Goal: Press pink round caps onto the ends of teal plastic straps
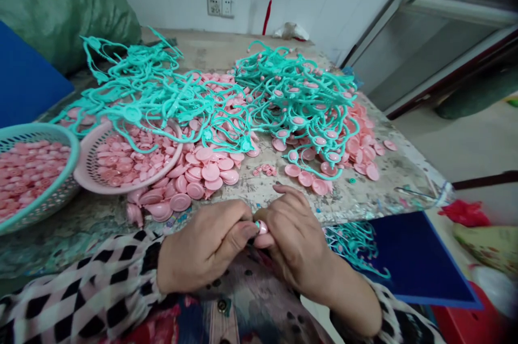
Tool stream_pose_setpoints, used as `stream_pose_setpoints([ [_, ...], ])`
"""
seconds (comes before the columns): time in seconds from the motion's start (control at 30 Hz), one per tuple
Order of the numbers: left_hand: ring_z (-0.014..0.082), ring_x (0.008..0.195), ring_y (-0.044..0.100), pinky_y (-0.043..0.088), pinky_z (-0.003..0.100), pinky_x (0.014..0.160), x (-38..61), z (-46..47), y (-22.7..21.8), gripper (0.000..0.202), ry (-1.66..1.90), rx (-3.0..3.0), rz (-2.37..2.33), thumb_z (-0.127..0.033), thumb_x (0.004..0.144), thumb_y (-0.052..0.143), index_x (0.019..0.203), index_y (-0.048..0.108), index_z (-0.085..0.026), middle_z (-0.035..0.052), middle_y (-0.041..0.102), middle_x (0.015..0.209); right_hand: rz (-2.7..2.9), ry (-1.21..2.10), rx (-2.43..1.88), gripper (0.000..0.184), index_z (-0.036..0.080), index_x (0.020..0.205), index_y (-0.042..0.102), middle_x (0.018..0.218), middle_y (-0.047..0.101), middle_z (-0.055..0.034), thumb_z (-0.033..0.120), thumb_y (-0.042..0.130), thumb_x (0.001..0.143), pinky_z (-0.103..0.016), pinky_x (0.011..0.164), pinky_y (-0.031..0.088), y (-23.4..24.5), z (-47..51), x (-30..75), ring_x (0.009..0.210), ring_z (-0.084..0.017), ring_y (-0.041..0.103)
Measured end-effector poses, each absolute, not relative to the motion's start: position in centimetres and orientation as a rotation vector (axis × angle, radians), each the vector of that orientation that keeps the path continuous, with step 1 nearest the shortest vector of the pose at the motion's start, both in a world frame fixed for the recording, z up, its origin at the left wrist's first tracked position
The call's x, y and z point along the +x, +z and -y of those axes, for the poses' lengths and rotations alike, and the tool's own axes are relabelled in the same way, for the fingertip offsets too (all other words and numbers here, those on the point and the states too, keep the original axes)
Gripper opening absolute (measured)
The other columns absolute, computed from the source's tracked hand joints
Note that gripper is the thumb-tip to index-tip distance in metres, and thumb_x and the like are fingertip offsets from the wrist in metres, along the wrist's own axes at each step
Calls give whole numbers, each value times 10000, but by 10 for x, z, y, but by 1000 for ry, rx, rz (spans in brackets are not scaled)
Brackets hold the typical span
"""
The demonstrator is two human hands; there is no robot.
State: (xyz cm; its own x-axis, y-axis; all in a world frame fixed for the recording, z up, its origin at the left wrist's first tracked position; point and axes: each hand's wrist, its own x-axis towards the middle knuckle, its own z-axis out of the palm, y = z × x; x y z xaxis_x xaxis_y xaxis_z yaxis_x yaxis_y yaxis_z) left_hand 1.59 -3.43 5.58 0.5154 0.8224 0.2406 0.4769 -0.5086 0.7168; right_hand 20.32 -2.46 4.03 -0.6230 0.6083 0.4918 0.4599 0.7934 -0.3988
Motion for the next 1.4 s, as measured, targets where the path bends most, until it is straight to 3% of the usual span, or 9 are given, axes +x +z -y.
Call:
stream_pose_setpoints([
  [0.2, 88, 598, 468, 340, 200, 552, 9, 26, 65, 428, 445, 1927, -995, -419, 976, 300, 679, 478, -167, -45, 473, 627, 2387, 197, -793, 174, 157, 845, 564, 697, 563, -22, 182, 411, 926, -433, 954, 348, 40, 22, 206, 692, -165, 484],
  [0.57, 89, 619, 467, 343, 209, 589, 11, 35, 63, 321, 616, 2109, -1031, -301, 984, 322, 738, 476, -165, -43, 488, 664, 2410, 198, -807, 237, 171, 918, 565, 784, 620, -23, 326, 393, 973, -451, 1000, 313, 38, 23, 209, 745, -165, 513],
  [0.97, 87, 498, 336, 252, 234, 472, 35, 26, 65, 524, 655, 1500, -1281, -508, 939, 308, 543, 380, -172, -49, 352, 508, 2338, 175, -874, 223, 173, 848, 548, 706, 574, -22, 281, 388, 959, -445, 969, 333, 40, 32, 198, 704, -168, 491],
  [1.2, 88, 490, 323, 222, 246, 474, 36, 26, 57, 530, 587, 1574, -1351, -486, 931, 339, 505, 358, -171, -49, 322, 479, 2345, 143, -902, 170, 177, 835, 540, 673, 559, -13, 239, 418, 936, -439, 950, 350, 36, 36, 199, 667, -164, 476],
  [1.4, 101, 434, 456, 367, 225, 514, 35, 25, 56, 658, 488, 1392, -1213, -555, 930, 244, 439, 468, -176, -23, 450, 407, 2299, 123, -933, 134, 177, 842, 538, 691, 590, -20, 209, 433, 918, -442, 934, 352, 33, 37, 198, 669, -171, 494],
])
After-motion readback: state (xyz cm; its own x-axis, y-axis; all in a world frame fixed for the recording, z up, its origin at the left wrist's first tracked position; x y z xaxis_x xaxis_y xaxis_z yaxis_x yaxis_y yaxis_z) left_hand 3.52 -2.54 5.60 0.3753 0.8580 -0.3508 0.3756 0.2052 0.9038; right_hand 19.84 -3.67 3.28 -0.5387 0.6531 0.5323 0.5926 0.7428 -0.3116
